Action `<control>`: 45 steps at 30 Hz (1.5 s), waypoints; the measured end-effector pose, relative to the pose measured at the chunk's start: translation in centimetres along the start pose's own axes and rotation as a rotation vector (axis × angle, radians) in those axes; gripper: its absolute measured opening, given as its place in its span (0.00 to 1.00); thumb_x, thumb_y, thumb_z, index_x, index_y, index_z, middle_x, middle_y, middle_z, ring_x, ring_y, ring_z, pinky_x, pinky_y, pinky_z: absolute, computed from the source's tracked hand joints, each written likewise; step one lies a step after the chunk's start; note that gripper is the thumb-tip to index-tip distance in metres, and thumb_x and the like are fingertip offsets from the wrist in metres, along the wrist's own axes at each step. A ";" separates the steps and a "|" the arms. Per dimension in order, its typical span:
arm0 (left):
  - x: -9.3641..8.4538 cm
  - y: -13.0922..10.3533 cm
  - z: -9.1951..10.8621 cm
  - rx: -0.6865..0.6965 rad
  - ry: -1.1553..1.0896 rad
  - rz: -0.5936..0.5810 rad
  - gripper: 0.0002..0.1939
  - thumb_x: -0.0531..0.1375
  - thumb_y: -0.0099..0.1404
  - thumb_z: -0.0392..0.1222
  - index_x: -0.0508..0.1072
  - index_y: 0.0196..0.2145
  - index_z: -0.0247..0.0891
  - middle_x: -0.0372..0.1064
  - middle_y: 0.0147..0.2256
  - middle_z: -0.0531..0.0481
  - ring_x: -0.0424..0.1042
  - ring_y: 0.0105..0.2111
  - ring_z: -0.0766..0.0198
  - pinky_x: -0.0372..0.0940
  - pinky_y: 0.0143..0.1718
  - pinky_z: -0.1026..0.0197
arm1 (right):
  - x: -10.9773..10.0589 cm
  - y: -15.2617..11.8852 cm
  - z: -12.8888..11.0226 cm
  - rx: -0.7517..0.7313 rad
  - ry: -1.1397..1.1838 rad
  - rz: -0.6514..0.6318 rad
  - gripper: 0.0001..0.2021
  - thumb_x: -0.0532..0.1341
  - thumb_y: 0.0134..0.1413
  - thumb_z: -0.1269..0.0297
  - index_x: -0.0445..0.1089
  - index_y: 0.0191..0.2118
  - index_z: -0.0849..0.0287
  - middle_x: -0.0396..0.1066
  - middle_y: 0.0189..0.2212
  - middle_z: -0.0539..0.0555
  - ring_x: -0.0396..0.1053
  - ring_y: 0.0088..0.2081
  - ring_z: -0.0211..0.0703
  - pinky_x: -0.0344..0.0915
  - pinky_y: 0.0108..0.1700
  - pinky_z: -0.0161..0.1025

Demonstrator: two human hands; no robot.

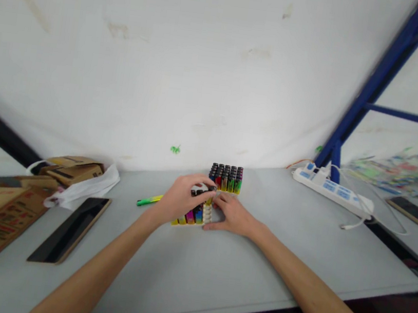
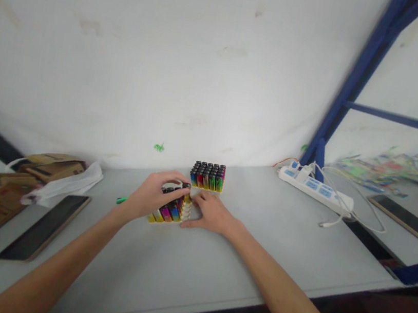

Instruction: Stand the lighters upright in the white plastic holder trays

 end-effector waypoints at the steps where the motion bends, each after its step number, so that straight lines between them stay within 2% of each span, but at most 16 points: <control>1: 0.3 0.0 -0.4 0.014 0.094 -0.034 0.08 0.62 0.66 0.44 0.78 0.40 0.38 0.77 0.41 0.45 0.75 0.44 0.56 0.67 0.50 0.54 | 0.0 0.0 0.0 0.001 0.000 0.000 0.34 0.68 0.48 0.35 0.70 0.49 0.62 0.70 0.45 0.62 0.68 0.48 0.58 0.65 0.51 0.51; 3: 0.8 -0.1 -1.0 0.033 0.233 -0.101 0.07 0.63 0.65 0.42 0.79 0.38 0.39 0.77 0.40 0.46 0.74 0.43 0.55 0.66 0.50 0.53 | 0.1 0.0 0.1 -0.002 -0.001 0.003 0.34 0.68 0.48 0.35 0.70 0.47 0.62 0.71 0.43 0.62 0.69 0.46 0.57 0.65 0.49 0.50; 6: 1.0 -0.2 -1.3 0.055 0.314 -0.121 0.06 0.62 0.65 0.40 0.80 0.37 0.39 0.74 0.42 0.45 0.74 0.44 0.55 0.67 0.51 0.53 | 0.2 0.1 0.1 -0.021 -0.018 0.016 0.33 0.68 0.48 0.35 0.70 0.45 0.63 0.71 0.42 0.61 0.69 0.44 0.56 0.65 0.48 0.50; 11: 1.1 0.2 -1.2 0.014 0.311 -0.165 0.05 0.64 0.63 0.41 0.81 0.35 0.40 0.72 0.46 0.43 0.73 0.47 0.54 0.65 0.54 0.51 | 0.2 0.0 0.1 -0.032 -0.033 0.022 0.33 0.67 0.49 0.35 0.70 0.45 0.62 0.70 0.42 0.61 0.68 0.44 0.56 0.65 0.48 0.49; 16: 1.2 0.7 -1.4 0.017 0.264 -0.147 0.07 0.64 0.64 0.43 0.80 0.33 0.38 0.75 0.41 0.45 0.75 0.42 0.55 0.66 0.50 0.53 | 0.1 0.0 0.2 -0.015 -0.038 0.013 0.32 0.66 0.49 0.33 0.70 0.42 0.61 0.70 0.39 0.59 0.68 0.42 0.54 0.65 0.46 0.48; 20: 1.5 0.7 -2.2 -0.011 0.223 -0.173 0.08 0.64 0.63 0.45 0.80 0.33 0.39 0.77 0.39 0.46 0.76 0.42 0.55 0.67 0.50 0.53 | 0.1 0.0 0.2 -0.022 -0.014 0.018 0.32 0.66 0.50 0.34 0.70 0.45 0.61 0.70 0.41 0.60 0.68 0.43 0.55 0.65 0.48 0.50; 23: 1.3 0.4 -1.8 0.030 0.236 -0.182 0.12 0.63 0.65 0.48 0.80 0.42 0.41 0.77 0.45 0.45 0.74 0.47 0.53 0.66 0.54 0.52 | 0.1 -0.1 0.2 -0.020 -0.009 0.017 0.33 0.67 0.49 0.35 0.70 0.46 0.61 0.71 0.42 0.61 0.68 0.45 0.56 0.65 0.48 0.50; 26: -1.1 -0.2 -1.9 0.046 0.200 -0.026 0.22 0.60 0.68 0.52 0.73 0.57 0.44 0.74 0.52 0.44 0.73 0.50 0.55 0.65 0.56 0.51 | 0.1 -0.1 0.2 -0.017 -0.005 0.024 0.34 0.68 0.48 0.35 0.71 0.48 0.62 0.70 0.44 0.62 0.68 0.46 0.57 0.65 0.49 0.50; 29: -5.0 -1.7 -4.4 -0.043 0.230 0.146 0.22 0.57 0.70 0.55 0.75 0.54 0.42 0.75 0.51 0.43 0.74 0.49 0.55 0.66 0.56 0.51 | 0.0 -0.1 0.1 -0.028 0.008 0.026 0.36 0.67 0.48 0.34 0.71 0.50 0.63 0.71 0.44 0.62 0.68 0.46 0.56 0.65 0.50 0.49; 30: -6.1 -2.4 -5.8 -0.090 0.284 0.156 0.22 0.58 0.67 0.57 0.76 0.52 0.41 0.76 0.50 0.43 0.74 0.49 0.53 0.66 0.56 0.50 | 0.0 -0.1 0.1 -0.026 0.010 0.023 0.36 0.68 0.48 0.35 0.71 0.50 0.63 0.71 0.44 0.62 0.69 0.45 0.56 0.65 0.50 0.49; 33: -8.3 -4.9 -10.5 -0.227 0.404 0.044 0.27 0.64 0.57 0.64 0.80 0.45 0.41 0.78 0.47 0.41 0.75 0.48 0.47 0.66 0.56 0.47 | 0.0 -0.1 0.2 -0.015 0.025 0.018 0.36 0.68 0.48 0.35 0.70 0.51 0.63 0.71 0.44 0.62 0.69 0.46 0.56 0.66 0.50 0.50; 35: -9.2 -6.8 -13.3 -0.315 0.411 -0.010 0.29 0.65 0.52 0.67 0.82 0.43 0.42 0.79 0.46 0.41 0.76 0.47 0.45 0.67 0.54 0.47 | 0.0 -0.1 0.2 -0.015 0.037 0.019 0.37 0.67 0.48 0.34 0.70 0.52 0.63 0.71 0.45 0.62 0.69 0.46 0.56 0.66 0.51 0.50; 37: -9.8 -8.4 -15.1 -0.354 0.397 -0.013 0.28 0.66 0.50 0.68 0.82 0.37 0.42 0.80 0.43 0.41 0.76 0.45 0.44 0.67 0.53 0.48 | 0.1 -0.1 0.2 -0.017 0.045 0.014 0.37 0.67 0.48 0.34 0.70 0.52 0.63 0.71 0.46 0.62 0.69 0.46 0.56 0.66 0.51 0.50; 40: -10.4 -9.7 -15.9 -0.381 0.310 0.052 0.26 0.67 0.48 0.68 0.81 0.31 0.42 0.80 0.40 0.42 0.76 0.43 0.46 0.69 0.48 0.50 | 0.2 -0.1 0.3 -0.001 0.048 0.012 0.39 0.67 0.47 0.34 0.70 0.53 0.64 0.71 0.47 0.63 0.69 0.47 0.57 0.67 0.52 0.50; 42: -10.7 -9.9 -15.6 -0.413 0.177 0.122 0.26 0.68 0.48 0.67 0.79 0.34 0.41 0.79 0.36 0.44 0.77 0.39 0.50 0.71 0.43 0.52 | 0.2 -0.2 0.4 0.011 0.043 0.013 0.39 0.67 0.47 0.34 0.69 0.54 0.64 0.70 0.47 0.64 0.69 0.48 0.57 0.66 0.53 0.51; 45: -11.2 -9.5 -13.9 -0.425 -0.056 0.223 0.25 0.69 0.52 0.61 0.76 0.40 0.39 0.75 0.28 0.51 0.74 0.28 0.59 0.70 0.34 0.58 | 0.2 -0.2 0.5 0.018 0.038 0.003 0.39 0.67 0.47 0.34 0.70 0.53 0.64 0.70 0.47 0.64 0.69 0.48 0.58 0.66 0.52 0.52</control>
Point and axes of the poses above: each hand's wrist, its own y-axis towards the middle knuckle, its own x-axis out of the palm, z = x × y, the point moved 7 cm from there along y, towards the middle knuckle
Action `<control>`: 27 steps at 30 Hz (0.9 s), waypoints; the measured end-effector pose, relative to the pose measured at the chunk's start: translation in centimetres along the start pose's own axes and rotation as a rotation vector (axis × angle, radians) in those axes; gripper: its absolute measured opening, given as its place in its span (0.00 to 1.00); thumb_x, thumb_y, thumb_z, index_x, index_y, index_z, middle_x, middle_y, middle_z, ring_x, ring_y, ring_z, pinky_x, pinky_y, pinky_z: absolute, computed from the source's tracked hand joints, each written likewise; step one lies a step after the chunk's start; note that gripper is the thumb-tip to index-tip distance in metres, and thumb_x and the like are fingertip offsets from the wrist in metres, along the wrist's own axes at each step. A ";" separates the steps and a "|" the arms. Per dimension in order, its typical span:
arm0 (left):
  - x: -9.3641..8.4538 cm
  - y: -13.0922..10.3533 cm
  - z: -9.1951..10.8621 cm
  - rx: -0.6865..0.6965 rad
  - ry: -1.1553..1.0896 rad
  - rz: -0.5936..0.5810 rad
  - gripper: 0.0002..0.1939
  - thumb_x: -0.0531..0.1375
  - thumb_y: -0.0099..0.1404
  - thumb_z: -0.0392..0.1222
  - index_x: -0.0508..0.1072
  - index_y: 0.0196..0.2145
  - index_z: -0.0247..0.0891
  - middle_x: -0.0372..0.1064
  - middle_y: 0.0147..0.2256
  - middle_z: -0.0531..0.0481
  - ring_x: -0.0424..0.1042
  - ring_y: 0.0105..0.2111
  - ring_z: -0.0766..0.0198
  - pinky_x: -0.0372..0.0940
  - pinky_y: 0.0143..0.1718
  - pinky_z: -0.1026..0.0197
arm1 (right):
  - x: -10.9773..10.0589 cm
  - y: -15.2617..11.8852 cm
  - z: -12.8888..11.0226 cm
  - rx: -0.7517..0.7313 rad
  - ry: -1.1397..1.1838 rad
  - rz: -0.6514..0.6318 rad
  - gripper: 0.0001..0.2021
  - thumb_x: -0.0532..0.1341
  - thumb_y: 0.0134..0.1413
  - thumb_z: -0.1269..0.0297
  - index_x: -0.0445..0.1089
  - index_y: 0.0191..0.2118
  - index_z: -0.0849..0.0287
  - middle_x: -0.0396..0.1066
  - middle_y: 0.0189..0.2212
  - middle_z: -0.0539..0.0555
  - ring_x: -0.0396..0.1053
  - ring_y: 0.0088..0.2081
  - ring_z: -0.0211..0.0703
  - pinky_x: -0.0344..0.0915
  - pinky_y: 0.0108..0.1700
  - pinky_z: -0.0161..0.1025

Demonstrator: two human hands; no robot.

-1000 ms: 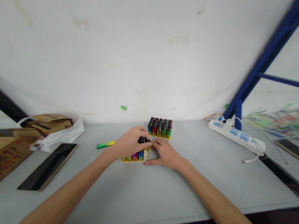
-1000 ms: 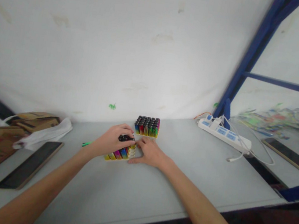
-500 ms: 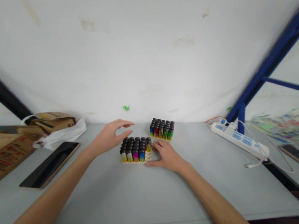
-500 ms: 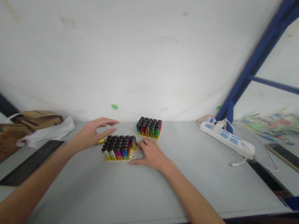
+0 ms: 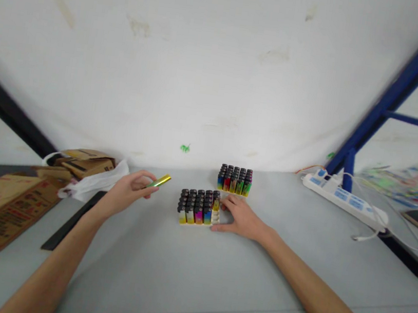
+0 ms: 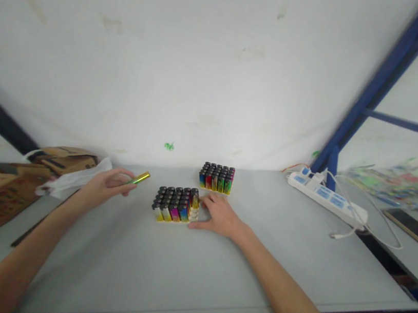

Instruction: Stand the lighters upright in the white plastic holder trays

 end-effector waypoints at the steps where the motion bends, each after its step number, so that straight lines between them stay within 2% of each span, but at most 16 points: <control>1: 0.0 0.0 0.9 0.003 -0.064 0.018 0.24 0.70 0.53 0.58 0.76 0.41 0.39 0.73 0.26 0.52 0.72 0.26 0.61 0.68 0.32 0.59 | 0.0 0.0 0.0 -0.001 0.000 -0.005 0.38 0.67 0.47 0.34 0.70 0.53 0.63 0.70 0.46 0.63 0.69 0.47 0.57 0.67 0.52 0.52; 3: 0.1 0.1 2.7 0.019 -0.178 0.068 0.21 0.71 0.55 0.53 0.77 0.41 0.37 0.72 0.26 0.52 0.69 0.25 0.64 0.67 0.31 0.61 | 0.0 0.0 0.0 -0.005 -0.003 -0.009 0.38 0.67 0.48 0.34 0.69 0.54 0.63 0.70 0.47 0.63 0.69 0.47 0.57 0.67 0.52 0.52; 6: 1.2 0.4 4.8 0.037 -0.422 0.096 0.16 0.70 0.57 0.49 0.79 0.37 0.34 0.71 0.28 0.50 0.69 0.28 0.64 0.67 0.32 0.61 | 0.1 -0.1 0.1 0.004 -0.017 -0.016 0.38 0.67 0.48 0.34 0.69 0.53 0.63 0.70 0.46 0.63 0.68 0.46 0.56 0.67 0.52 0.52; 10: 3.4 0.4 6.1 0.009 -0.738 0.095 0.14 0.68 0.61 0.50 0.74 0.35 0.35 0.73 0.37 0.46 0.73 0.38 0.61 0.71 0.38 0.59 | 0.0 -0.1 0.0 0.013 -0.020 -0.026 0.38 0.66 0.48 0.34 0.69 0.54 0.63 0.70 0.46 0.63 0.68 0.46 0.56 0.67 0.52 0.52; 12: 4.5 0.1 6.5 -0.009 -0.814 0.059 0.14 0.66 0.64 0.49 0.71 0.36 0.37 0.71 0.35 0.49 0.72 0.35 0.63 0.71 0.36 0.59 | -0.1 -0.1 -0.2 0.008 -0.017 -0.025 0.39 0.67 0.48 0.34 0.68 0.55 0.63 0.70 0.46 0.63 0.68 0.46 0.56 0.67 0.51 0.52; 14: 5.3 -0.4 6.6 -0.024 -0.850 0.015 0.12 0.65 0.65 0.49 0.68 0.37 0.39 0.66 0.28 0.55 0.68 0.27 0.67 0.67 0.29 0.64 | -0.2 -0.1 -0.3 0.009 -0.021 -0.026 0.37 0.67 0.49 0.35 0.69 0.52 0.63 0.70 0.45 0.62 0.68 0.45 0.56 0.67 0.50 0.51; 18: 6.5 -1.0 5.5 -0.128 -0.878 -0.050 0.13 0.61 0.66 0.52 0.67 0.37 0.39 0.52 0.22 0.60 0.51 0.18 0.72 0.50 0.17 0.70 | -0.2 -0.1 -0.3 0.011 -0.030 -0.030 0.33 0.67 0.49 0.35 0.70 0.47 0.62 0.70 0.44 0.62 0.68 0.44 0.55 0.67 0.49 0.50; 22: 7.3 -1.2 4.5 -0.220 -0.864 -0.101 0.20 0.55 0.65 0.58 0.64 0.27 0.38 0.46 0.19 0.60 0.46 0.16 0.72 0.45 0.17 0.69 | -0.2 -0.1 -0.3 0.006 -0.021 -0.027 0.34 0.67 0.49 0.35 0.69 0.48 0.61 0.70 0.44 0.62 0.69 0.45 0.55 0.67 0.49 0.50; 27: 7.8 -1.5 4.8 -0.172 -0.808 -0.071 0.21 0.59 0.63 0.55 0.58 0.22 0.39 0.42 0.18 0.61 0.40 0.16 0.73 0.40 0.17 0.69 | -0.2 -0.1 -0.3 0.004 -0.011 -0.021 0.34 0.67 0.49 0.35 0.69 0.49 0.61 0.70 0.45 0.61 0.69 0.45 0.55 0.66 0.49 0.50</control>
Point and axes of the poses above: each hand's wrist, its own y-axis towards the middle knuckle, its own x-axis out of the palm, z = x × y, the point moved 7 cm from there along y, towards the middle knuckle
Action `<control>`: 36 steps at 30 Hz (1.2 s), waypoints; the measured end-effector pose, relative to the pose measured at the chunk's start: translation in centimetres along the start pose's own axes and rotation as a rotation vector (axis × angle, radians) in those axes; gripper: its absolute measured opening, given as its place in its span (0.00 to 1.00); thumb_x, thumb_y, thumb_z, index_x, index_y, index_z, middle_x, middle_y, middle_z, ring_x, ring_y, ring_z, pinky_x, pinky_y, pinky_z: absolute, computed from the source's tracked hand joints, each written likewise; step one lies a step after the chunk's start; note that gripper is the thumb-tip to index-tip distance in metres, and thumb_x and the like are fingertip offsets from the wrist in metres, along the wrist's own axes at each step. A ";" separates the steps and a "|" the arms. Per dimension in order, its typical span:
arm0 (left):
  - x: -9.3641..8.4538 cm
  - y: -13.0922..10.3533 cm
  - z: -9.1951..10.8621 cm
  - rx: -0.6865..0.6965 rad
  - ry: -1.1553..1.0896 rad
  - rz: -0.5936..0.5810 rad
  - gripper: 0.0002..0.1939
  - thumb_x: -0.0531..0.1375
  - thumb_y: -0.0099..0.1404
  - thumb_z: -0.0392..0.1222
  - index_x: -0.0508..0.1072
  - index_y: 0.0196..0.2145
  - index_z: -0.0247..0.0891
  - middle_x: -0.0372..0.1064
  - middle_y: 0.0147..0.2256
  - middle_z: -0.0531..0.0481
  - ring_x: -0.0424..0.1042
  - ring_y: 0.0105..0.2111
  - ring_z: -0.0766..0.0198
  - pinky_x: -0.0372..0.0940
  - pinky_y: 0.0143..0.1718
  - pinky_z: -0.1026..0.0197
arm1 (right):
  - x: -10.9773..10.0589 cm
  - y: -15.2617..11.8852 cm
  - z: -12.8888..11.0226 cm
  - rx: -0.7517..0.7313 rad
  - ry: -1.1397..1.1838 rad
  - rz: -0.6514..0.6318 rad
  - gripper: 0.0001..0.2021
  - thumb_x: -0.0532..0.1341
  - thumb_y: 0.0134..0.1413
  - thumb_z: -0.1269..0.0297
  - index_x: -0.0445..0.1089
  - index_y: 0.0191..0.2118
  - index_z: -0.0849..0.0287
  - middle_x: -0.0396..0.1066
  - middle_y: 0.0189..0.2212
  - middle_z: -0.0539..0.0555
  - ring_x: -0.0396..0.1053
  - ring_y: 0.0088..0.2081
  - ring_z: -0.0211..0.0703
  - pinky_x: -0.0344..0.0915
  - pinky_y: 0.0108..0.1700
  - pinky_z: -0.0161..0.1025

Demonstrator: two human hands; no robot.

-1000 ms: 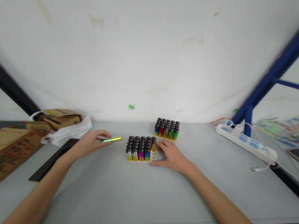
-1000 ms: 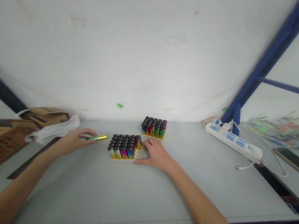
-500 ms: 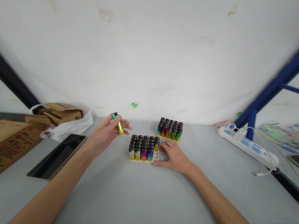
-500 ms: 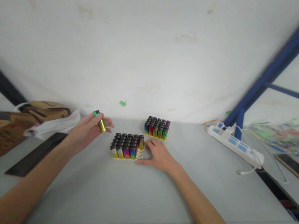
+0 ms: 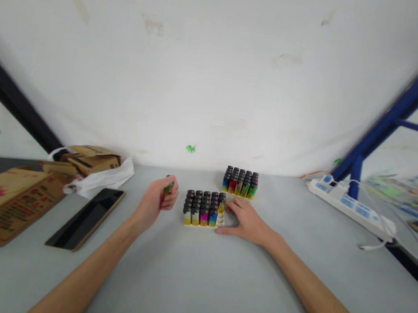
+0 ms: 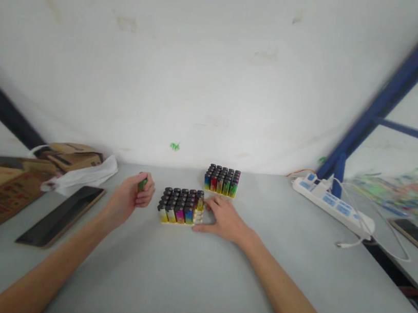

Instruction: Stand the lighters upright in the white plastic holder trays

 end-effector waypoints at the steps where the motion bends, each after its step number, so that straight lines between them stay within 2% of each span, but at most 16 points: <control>1: -0.1 0.0 0.0 0.027 0.038 0.028 0.22 0.59 0.63 0.56 0.57 0.22 0.40 0.41 0.18 0.62 0.40 0.16 0.73 0.39 0.17 0.68 | 0.0 0.0 0.0 -0.002 0.001 -0.002 0.34 0.67 0.49 0.35 0.69 0.49 0.61 0.70 0.45 0.61 0.69 0.45 0.55 0.67 0.49 0.50; 6: -1.7 0.0 -0.1 0.201 0.394 0.215 0.22 0.58 0.64 0.53 0.55 0.20 0.41 0.46 0.18 0.59 0.46 0.17 0.71 0.42 0.17 0.66 | 0.0 0.0 0.0 -0.003 -0.006 -0.005 0.33 0.67 0.49 0.35 0.69 0.48 0.61 0.70 0.45 0.62 0.68 0.45 0.56 0.67 0.49 0.51; 9: -2.1 0.0 -0.1 0.255 0.535 0.248 0.19 0.58 0.62 0.49 0.56 0.20 0.42 0.49 0.17 0.58 0.49 0.17 0.69 0.45 0.17 0.65 | 0.1 0.1 0.0 -0.004 -0.008 -0.009 0.33 0.67 0.49 0.35 0.70 0.47 0.61 0.70 0.45 0.61 0.68 0.45 0.56 0.67 0.49 0.51; 16: -1.1 -0.6 0.4 0.221 0.421 0.212 0.17 0.54 0.63 0.47 0.55 0.19 0.42 0.46 0.17 0.58 0.46 0.17 0.69 0.43 0.17 0.65 | 0.1 0.1 0.0 -0.001 -0.002 -0.009 0.34 0.67 0.49 0.35 0.70 0.49 0.61 0.70 0.45 0.62 0.68 0.45 0.56 0.66 0.49 0.50; 20: -0.8 -0.7 2.0 0.282 0.409 0.206 0.19 0.57 0.64 0.50 0.58 0.20 0.40 0.51 0.19 0.56 0.51 0.19 0.70 0.45 0.17 0.66 | 0.0 0.1 -0.1 -0.011 -0.001 -0.001 0.35 0.67 0.48 0.35 0.69 0.48 0.62 0.70 0.43 0.61 0.68 0.44 0.54 0.67 0.49 0.50; 22: -0.4 -0.6 2.6 0.263 0.387 0.195 0.19 0.58 0.64 0.51 0.59 0.22 0.39 0.52 0.20 0.57 0.51 0.18 0.71 0.45 0.17 0.67 | 0.0 0.2 -0.1 -0.016 0.005 0.003 0.34 0.67 0.48 0.35 0.70 0.48 0.62 0.70 0.43 0.61 0.68 0.44 0.54 0.66 0.49 0.50; 24: 0.9 -0.5 2.9 0.217 0.310 0.135 0.17 0.57 0.66 0.52 0.60 0.26 0.40 0.52 0.21 0.59 0.49 0.17 0.72 0.44 0.16 0.69 | -0.1 0.2 -0.2 -0.020 0.020 0.011 0.35 0.68 0.48 0.35 0.69 0.50 0.62 0.71 0.44 0.61 0.69 0.46 0.55 0.66 0.51 0.50; 28: 5.3 -0.9 3.4 0.141 0.166 -0.010 0.13 0.55 0.69 0.53 0.59 0.36 0.44 0.53 0.26 0.61 0.44 0.15 0.75 0.41 0.14 0.72 | -0.1 0.3 -0.2 -0.021 0.022 0.019 0.37 0.68 0.47 0.34 0.69 0.53 0.62 0.71 0.46 0.62 0.68 0.47 0.56 0.65 0.51 0.50; 31: 8.5 -0.9 3.9 0.159 0.249 -0.091 0.13 0.52 0.71 0.56 0.59 0.38 0.45 0.55 0.28 0.61 0.46 0.15 0.75 0.47 0.14 0.71 | 0.0 0.3 -0.2 -0.020 0.001 0.023 0.36 0.68 0.47 0.34 0.71 0.51 0.61 0.71 0.44 0.61 0.69 0.46 0.56 0.65 0.50 0.50; 32: 9.4 -0.9 4.2 0.210 0.333 -0.119 0.13 0.51 0.72 0.56 0.61 0.38 0.44 0.58 0.28 0.59 0.51 0.17 0.73 0.54 0.16 0.69 | 0.0 0.3 -0.2 -0.020 -0.002 0.026 0.36 0.68 0.47 0.34 0.71 0.50 0.61 0.71 0.44 0.61 0.69 0.46 0.56 0.65 0.50 0.50; 34: 11.0 -0.8 5.0 0.368 0.566 -0.181 0.14 0.51 0.73 0.54 0.67 0.37 0.41 0.65 0.32 0.53 0.65 0.26 0.68 0.67 0.29 0.63 | 0.0 0.3 -0.1 -0.024 0.001 0.033 0.36 0.68 0.47 0.34 0.71 0.51 0.61 0.71 0.45 0.61 0.69 0.46 0.56 0.65 0.51 0.50; 36: 12.2 -0.8 5.2 0.515 0.793 -0.253 0.15 0.54 0.72 0.51 0.73 0.35 0.39 0.70 0.37 0.46 0.71 0.38 0.60 0.68 0.44 0.58 | 0.0 0.3 -0.2 -0.040 0.017 0.037 0.35 0.68 0.48 0.36 0.70 0.52 0.60 0.71 0.46 0.61 0.69 0.48 0.57 0.64 0.52 0.50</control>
Point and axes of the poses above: each hand's wrist, its own y-axis towards the middle knuckle, its own x-axis out of the palm, z = x × y, the point moved 7 cm from there along y, towards the middle knuckle
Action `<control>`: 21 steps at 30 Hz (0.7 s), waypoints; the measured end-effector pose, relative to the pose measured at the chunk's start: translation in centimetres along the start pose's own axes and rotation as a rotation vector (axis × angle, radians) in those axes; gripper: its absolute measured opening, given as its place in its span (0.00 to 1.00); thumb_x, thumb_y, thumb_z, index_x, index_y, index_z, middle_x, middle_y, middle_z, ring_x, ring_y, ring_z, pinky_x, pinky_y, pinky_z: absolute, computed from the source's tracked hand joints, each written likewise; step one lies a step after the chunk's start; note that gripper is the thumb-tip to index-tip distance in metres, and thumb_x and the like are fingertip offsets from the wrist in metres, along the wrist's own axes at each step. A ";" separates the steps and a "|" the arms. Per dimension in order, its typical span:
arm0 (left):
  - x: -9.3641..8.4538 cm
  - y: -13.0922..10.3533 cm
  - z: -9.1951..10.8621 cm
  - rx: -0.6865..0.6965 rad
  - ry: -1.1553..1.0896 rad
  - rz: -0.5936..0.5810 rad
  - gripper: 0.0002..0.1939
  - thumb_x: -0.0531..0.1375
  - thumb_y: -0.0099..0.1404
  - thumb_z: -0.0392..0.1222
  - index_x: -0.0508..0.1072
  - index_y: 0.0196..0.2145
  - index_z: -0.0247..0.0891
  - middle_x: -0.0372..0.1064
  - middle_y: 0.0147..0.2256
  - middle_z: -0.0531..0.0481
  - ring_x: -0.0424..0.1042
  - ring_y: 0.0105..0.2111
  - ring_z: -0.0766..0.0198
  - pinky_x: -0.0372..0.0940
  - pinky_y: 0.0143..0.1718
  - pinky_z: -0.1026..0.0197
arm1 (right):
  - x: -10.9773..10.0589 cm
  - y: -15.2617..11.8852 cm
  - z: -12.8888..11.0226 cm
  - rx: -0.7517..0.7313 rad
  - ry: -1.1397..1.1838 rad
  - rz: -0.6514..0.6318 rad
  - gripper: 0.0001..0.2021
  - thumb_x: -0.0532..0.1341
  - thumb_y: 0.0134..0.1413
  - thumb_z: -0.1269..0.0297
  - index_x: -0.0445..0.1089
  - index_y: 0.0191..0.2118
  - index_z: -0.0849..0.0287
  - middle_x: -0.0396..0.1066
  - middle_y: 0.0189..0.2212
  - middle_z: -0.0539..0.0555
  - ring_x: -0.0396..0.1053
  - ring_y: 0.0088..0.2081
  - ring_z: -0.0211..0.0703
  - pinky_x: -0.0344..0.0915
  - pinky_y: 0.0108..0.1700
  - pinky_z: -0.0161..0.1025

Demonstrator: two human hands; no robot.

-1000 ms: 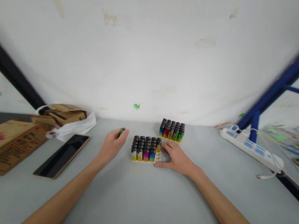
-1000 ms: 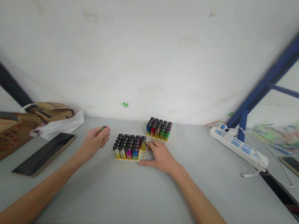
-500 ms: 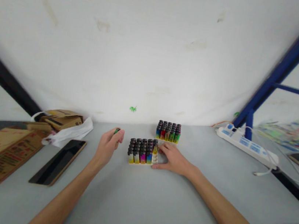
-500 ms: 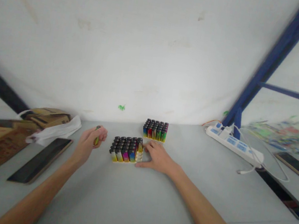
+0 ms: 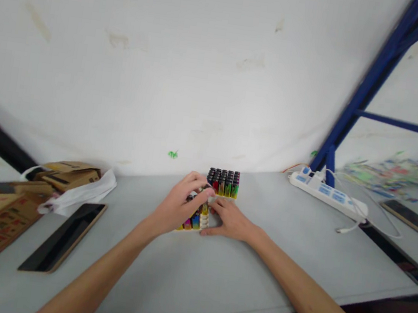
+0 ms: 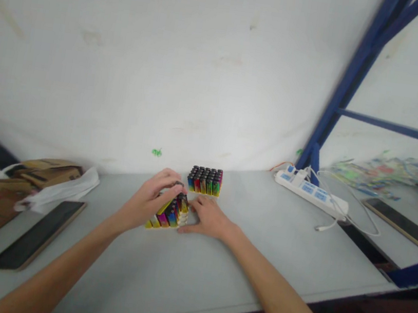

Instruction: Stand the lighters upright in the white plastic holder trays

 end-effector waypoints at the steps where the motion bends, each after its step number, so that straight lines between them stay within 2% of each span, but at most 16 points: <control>1: 0.3 0.1 0.0 0.039 0.075 -0.036 0.14 0.56 0.71 0.50 0.76 0.35 0.39 0.71 0.40 0.45 0.71 0.42 0.58 0.67 0.47 0.56 | 0.0 0.0 0.0 -0.010 0.010 0.002 0.35 0.68 0.48 0.36 0.70 0.53 0.60 0.71 0.47 0.61 0.68 0.49 0.57 0.64 0.52 0.50; 6: 0.9 -0.1 -2.2 0.020 0.249 -0.140 0.10 0.62 0.67 0.47 0.81 0.39 0.43 0.79 0.39 0.48 0.74 0.41 0.56 0.66 0.47 0.56 | 0.0 0.1 0.0 -0.016 0.000 0.000 0.35 0.68 0.48 0.36 0.70 0.53 0.60 0.72 0.46 0.61 0.68 0.48 0.57 0.64 0.51 0.50; 10: 0.8 -0.6 -3.6 0.005 0.314 -0.183 0.07 0.64 0.65 0.46 0.82 0.38 0.45 0.80 0.39 0.49 0.74 0.43 0.55 0.66 0.48 0.55 | 0.0 0.1 0.0 -0.015 -0.017 -0.003 0.36 0.68 0.48 0.35 0.70 0.52 0.61 0.72 0.45 0.61 0.69 0.47 0.56 0.64 0.50 0.49; 18: 1.3 -0.2 -3.5 -0.032 0.460 -0.242 0.08 0.63 0.66 0.44 0.84 0.38 0.46 0.73 0.41 0.47 0.71 0.44 0.55 0.64 0.49 0.53 | 0.2 0.0 0.2 -0.015 -0.038 0.004 0.35 0.66 0.48 0.34 0.71 0.50 0.62 0.71 0.43 0.61 0.69 0.45 0.56 0.64 0.49 0.48; 21: 1.7 -0.1 -3.5 -0.041 0.497 -0.227 0.09 0.63 0.66 0.44 0.85 0.37 0.46 0.73 0.40 0.46 0.71 0.44 0.54 0.64 0.48 0.53 | 0.2 0.0 0.2 -0.013 -0.041 0.008 0.36 0.67 0.49 0.34 0.71 0.51 0.62 0.71 0.44 0.62 0.68 0.46 0.57 0.64 0.50 0.48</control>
Point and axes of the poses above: each hand's wrist, its own y-axis towards the middle knuckle, its own x-axis out of the palm, z = x × y, the point moved 7 cm from there along y, towards the middle knuckle
